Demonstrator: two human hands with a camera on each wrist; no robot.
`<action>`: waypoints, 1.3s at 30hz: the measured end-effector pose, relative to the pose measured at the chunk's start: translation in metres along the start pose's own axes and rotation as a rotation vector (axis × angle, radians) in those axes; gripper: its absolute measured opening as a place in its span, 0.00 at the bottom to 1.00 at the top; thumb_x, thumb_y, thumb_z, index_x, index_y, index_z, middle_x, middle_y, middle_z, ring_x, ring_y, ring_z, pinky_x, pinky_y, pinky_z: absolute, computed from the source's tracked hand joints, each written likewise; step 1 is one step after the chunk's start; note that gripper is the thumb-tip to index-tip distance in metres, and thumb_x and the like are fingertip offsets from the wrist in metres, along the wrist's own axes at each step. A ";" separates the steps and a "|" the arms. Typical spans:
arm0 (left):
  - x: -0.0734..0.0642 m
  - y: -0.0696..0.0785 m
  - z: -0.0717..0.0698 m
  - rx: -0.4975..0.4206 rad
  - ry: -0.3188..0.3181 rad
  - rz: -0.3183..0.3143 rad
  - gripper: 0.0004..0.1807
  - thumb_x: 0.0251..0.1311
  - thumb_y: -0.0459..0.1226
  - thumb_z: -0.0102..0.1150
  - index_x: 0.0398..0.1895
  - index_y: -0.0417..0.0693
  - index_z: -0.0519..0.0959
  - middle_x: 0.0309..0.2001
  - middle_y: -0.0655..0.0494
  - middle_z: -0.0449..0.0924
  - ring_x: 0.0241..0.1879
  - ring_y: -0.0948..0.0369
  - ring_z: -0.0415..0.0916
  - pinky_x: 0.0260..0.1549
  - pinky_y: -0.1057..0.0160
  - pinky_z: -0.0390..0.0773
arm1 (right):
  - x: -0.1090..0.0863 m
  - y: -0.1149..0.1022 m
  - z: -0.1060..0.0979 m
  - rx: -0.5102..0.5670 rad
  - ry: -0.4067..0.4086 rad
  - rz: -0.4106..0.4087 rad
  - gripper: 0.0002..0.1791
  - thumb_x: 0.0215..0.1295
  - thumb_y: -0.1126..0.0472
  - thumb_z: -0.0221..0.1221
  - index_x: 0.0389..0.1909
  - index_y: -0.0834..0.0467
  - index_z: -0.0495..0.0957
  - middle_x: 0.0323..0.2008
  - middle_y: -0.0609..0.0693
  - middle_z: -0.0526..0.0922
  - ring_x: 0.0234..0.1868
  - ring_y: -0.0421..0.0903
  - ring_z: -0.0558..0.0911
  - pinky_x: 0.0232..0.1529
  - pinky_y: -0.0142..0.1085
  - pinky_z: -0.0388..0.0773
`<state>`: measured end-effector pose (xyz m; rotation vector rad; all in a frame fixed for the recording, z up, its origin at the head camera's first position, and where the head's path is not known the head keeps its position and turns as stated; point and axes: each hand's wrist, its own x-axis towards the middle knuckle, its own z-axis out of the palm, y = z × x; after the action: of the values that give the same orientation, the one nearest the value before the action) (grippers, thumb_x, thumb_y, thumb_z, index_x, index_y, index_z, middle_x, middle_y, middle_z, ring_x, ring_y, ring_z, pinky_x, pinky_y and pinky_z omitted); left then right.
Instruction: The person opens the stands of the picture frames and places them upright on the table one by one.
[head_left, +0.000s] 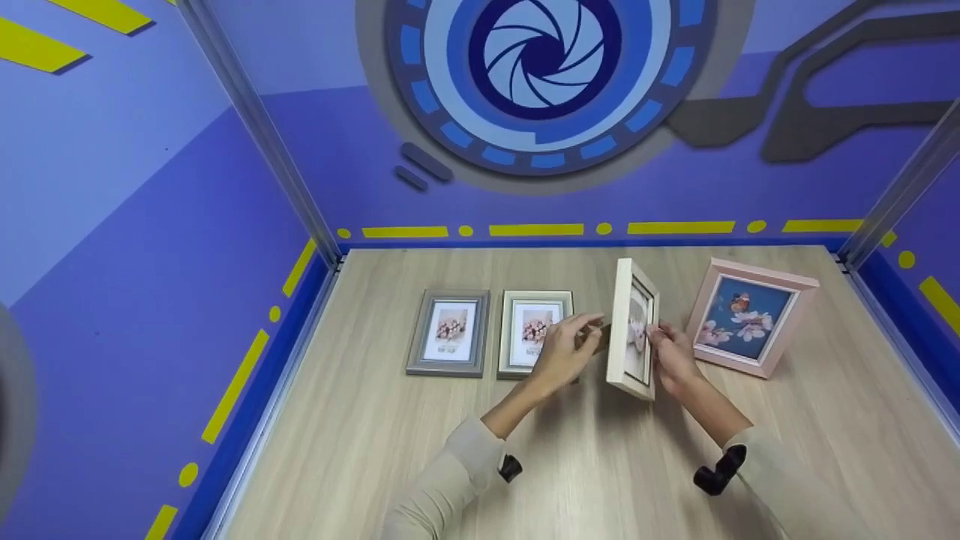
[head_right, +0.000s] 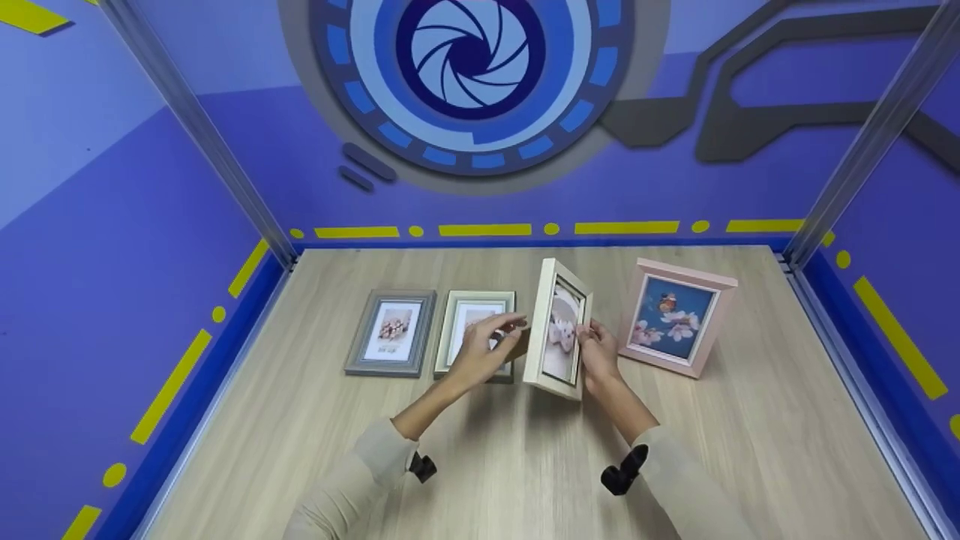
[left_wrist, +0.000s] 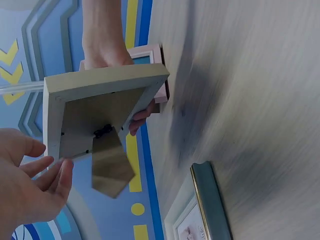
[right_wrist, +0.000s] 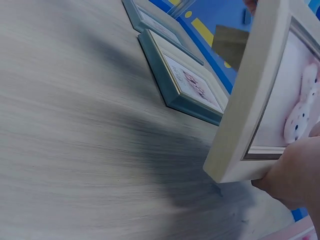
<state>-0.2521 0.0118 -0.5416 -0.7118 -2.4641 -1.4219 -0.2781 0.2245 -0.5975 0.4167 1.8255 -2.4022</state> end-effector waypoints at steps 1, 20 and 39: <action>0.002 -0.001 0.001 -0.028 -0.010 -0.014 0.16 0.68 0.31 0.57 0.56 0.38 0.82 0.44 0.47 0.88 0.40 0.63 0.83 0.43 0.74 0.82 | 0.000 0.001 0.000 -0.014 0.018 -0.008 0.21 0.80 0.64 0.45 0.67 0.69 0.59 0.37 0.36 0.73 0.40 0.29 0.74 0.46 0.21 0.73; 0.015 -0.014 0.012 0.016 0.066 -0.155 0.18 0.56 0.29 0.69 0.51 0.33 0.85 0.35 0.46 0.89 0.31 0.60 0.84 0.41 0.72 0.81 | -0.005 -0.011 0.005 -0.258 0.237 -0.049 0.32 0.76 0.67 0.50 0.77 0.67 0.55 0.72 0.65 0.62 0.59 0.46 0.69 0.58 0.31 0.72; 0.024 -0.020 0.024 0.257 0.242 -0.324 0.19 0.58 0.33 0.69 0.54 0.53 0.87 0.35 0.54 0.91 0.30 0.58 0.84 0.25 0.65 0.77 | -0.013 -0.022 0.007 -0.386 0.256 -0.191 0.37 0.70 0.71 0.48 0.80 0.57 0.55 0.74 0.62 0.64 0.63 0.51 0.71 0.46 0.21 0.70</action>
<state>-0.2810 0.0312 -0.5588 -0.0838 -2.5774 -1.1687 -0.2724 0.2225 -0.5718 0.5514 2.4785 -2.1034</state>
